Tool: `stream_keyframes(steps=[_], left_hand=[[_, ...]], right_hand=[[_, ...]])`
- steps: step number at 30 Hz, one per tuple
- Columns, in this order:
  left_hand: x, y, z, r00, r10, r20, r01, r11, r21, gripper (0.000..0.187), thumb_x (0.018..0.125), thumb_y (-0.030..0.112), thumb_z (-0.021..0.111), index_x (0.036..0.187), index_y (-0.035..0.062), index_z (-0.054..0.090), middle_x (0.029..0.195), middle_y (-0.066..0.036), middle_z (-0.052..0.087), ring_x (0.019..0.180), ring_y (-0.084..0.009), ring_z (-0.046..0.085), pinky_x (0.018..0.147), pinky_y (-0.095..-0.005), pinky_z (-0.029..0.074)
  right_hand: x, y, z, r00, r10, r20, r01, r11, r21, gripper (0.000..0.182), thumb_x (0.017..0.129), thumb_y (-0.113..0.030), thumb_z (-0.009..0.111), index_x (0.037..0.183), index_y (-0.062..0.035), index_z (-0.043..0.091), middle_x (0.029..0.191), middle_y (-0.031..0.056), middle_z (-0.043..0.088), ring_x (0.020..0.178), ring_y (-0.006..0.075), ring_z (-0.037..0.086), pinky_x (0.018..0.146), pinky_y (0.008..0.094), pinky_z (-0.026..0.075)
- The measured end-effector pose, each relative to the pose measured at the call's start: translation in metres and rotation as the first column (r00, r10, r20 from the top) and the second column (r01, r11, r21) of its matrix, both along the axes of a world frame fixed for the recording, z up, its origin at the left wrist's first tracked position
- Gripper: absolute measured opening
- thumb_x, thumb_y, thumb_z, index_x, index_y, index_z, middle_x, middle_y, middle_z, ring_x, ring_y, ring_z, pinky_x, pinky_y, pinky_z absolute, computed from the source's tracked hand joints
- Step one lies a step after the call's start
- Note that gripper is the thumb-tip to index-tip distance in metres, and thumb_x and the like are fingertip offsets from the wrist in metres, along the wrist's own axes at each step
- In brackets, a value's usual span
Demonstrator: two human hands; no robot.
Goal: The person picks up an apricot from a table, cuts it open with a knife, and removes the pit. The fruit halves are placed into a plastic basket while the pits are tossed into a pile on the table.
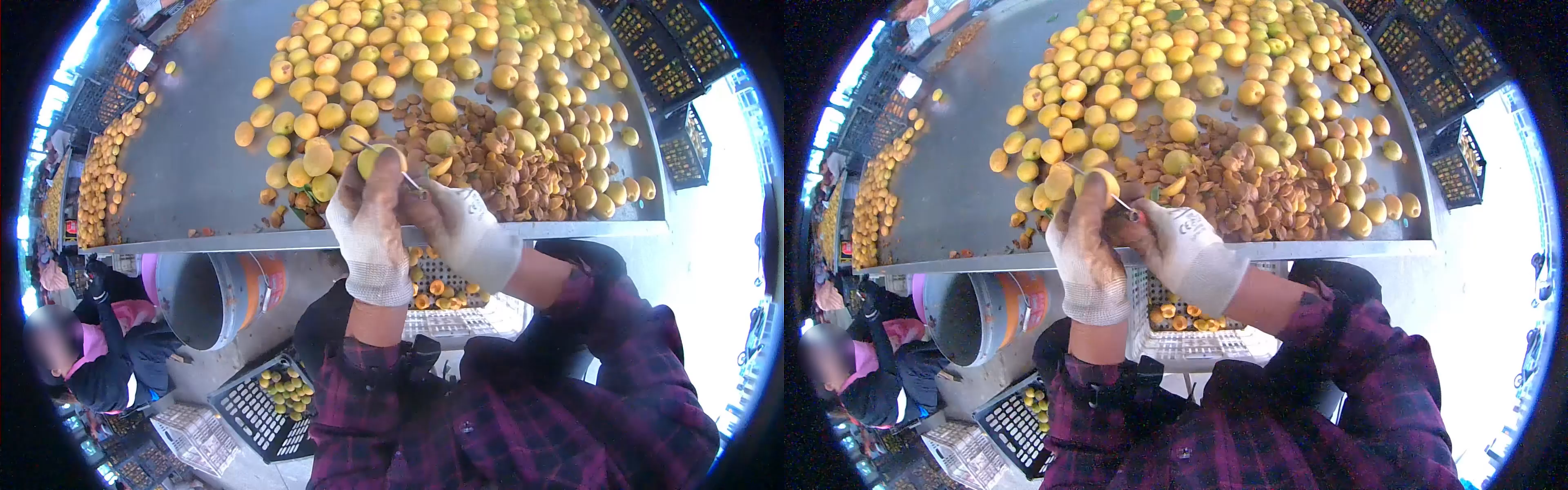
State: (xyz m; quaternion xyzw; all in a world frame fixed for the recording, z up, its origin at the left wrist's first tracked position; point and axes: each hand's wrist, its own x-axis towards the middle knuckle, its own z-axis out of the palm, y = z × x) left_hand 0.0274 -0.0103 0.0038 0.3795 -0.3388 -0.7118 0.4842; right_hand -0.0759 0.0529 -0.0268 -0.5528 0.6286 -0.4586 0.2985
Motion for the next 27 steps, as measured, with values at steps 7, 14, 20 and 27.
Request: stream_keyframes(steps=[7, 14, 20, 27], left_hand=[[0.0, -0.007, -0.008, 0.996, 0.045, -0.078, -0.033, 0.989, 0.141, 0.036, 0.091, 0.027, 0.065, 0.103, -0.0066, 0.062, 0.09, -0.009, 0.066, 0.078, -0.0168, 0.065, 0.068, -0.029, 0.054], [0.003, -0.014, -0.035, 0.999, 0.008, -0.054, 0.0, 0.989, 0.147, 0.035, 0.097, 0.032, 0.053, 0.108, -0.0018, 0.056, 0.101, -0.016, 0.064, 0.083, -0.033, 0.068, 0.075, -0.0452, 0.057], [0.012, -0.022, -0.002, 0.972, 0.065, -0.224, 0.016, 0.94, 0.34, 0.044, 0.098, 0.041, 0.048, 0.126, 0.0073, 0.051, 0.114, -0.017, 0.062, 0.107, -0.0426, 0.061, 0.091, -0.0602, 0.047], [0.014, -0.028, -0.002, 0.959, 0.184, -0.215, -0.132, 0.963, 0.235, 0.051, 0.097, 0.042, 0.05, 0.125, 0.0006, 0.045, 0.112, -0.021, 0.057, 0.097, -0.0403, 0.064, 0.084, -0.0468, 0.054]], right_hand=[[-0.001, -0.006, 0.028, 0.923, 0.08, 0.376, -0.207, 0.928, 0.31, 0.044, 0.102, -0.041, 0.048, 0.105, 0.0017, 0.061, 0.071, 0.0034, 0.059, 0.062, 0.0127, 0.058, 0.056, 0.0287, 0.045], [-0.01, -0.004, 0.014, 0.687, 0.089, 0.721, -0.419, 0.859, 0.293, 0.054, 0.1, -0.052, 0.046, 0.099, -0.0006, 0.064, 0.07, -0.0016, 0.055, 0.058, 0.007, 0.049, 0.051, 0.0245, 0.037], [-0.022, -0.003, 0.047, 0.958, 0.183, 0.219, -0.264, 0.863, 0.432, 0.04, 0.098, -0.039, 0.055, 0.104, -0.0027, 0.07, 0.066, 0.0015, 0.056, 0.06, 0.0079, 0.052, 0.055, 0.0274, 0.042], [-0.05, 0.0, 0.059, 0.96, 0.272, 0.065, -0.277, 0.897, 0.344, 0.042, 0.092, -0.042, 0.062, 0.09, -0.0004, 0.067, 0.066, 0.0147, 0.059, 0.06, 0.0216, 0.055, 0.059, 0.0375, 0.044]])
